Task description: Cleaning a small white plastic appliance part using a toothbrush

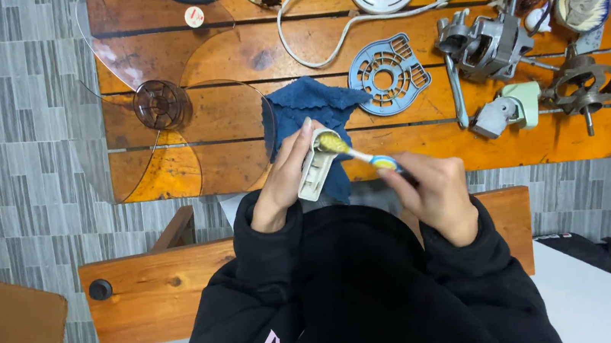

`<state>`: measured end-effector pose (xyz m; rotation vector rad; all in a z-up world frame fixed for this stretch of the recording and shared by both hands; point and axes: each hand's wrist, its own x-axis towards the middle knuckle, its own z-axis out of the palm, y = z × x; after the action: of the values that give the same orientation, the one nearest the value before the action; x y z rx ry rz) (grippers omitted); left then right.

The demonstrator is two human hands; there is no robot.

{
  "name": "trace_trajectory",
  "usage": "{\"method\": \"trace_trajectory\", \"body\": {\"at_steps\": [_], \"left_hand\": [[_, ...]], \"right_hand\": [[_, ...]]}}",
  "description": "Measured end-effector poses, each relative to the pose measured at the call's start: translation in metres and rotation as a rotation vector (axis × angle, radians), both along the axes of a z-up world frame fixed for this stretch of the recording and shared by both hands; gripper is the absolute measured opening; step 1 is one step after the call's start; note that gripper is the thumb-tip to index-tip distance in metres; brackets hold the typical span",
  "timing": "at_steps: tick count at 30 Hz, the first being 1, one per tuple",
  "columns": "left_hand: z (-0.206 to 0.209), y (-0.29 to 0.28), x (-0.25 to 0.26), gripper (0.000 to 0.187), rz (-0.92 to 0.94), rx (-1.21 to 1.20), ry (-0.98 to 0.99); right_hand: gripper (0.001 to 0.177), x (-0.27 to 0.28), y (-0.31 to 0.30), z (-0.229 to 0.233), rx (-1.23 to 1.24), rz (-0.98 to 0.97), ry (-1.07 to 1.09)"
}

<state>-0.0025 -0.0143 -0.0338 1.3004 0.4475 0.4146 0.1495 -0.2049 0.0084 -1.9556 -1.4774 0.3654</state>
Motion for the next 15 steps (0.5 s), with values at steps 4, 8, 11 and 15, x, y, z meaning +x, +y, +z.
{"method": "trace_trajectory", "body": {"at_steps": [4,8,11,15], "left_hand": [[-0.002,0.005,-0.003,0.051,-0.026,0.011,0.027],[-0.013,0.0,-0.007,0.048,0.024,-0.055,0.05],[-0.017,0.005,-0.003,0.042,0.107,-0.124,0.084],[-0.031,0.008,-0.012,0.044,0.163,-0.138,0.066]], "right_hand": [[0.016,-0.004,0.008,0.017,-0.007,0.043,-0.026],[0.017,0.002,0.005,0.003,-0.017,-0.014,-0.045],[0.015,-0.003,0.013,0.001,0.008,0.069,0.028],[0.017,-0.009,0.018,0.0,-0.002,0.073,0.049]]}}
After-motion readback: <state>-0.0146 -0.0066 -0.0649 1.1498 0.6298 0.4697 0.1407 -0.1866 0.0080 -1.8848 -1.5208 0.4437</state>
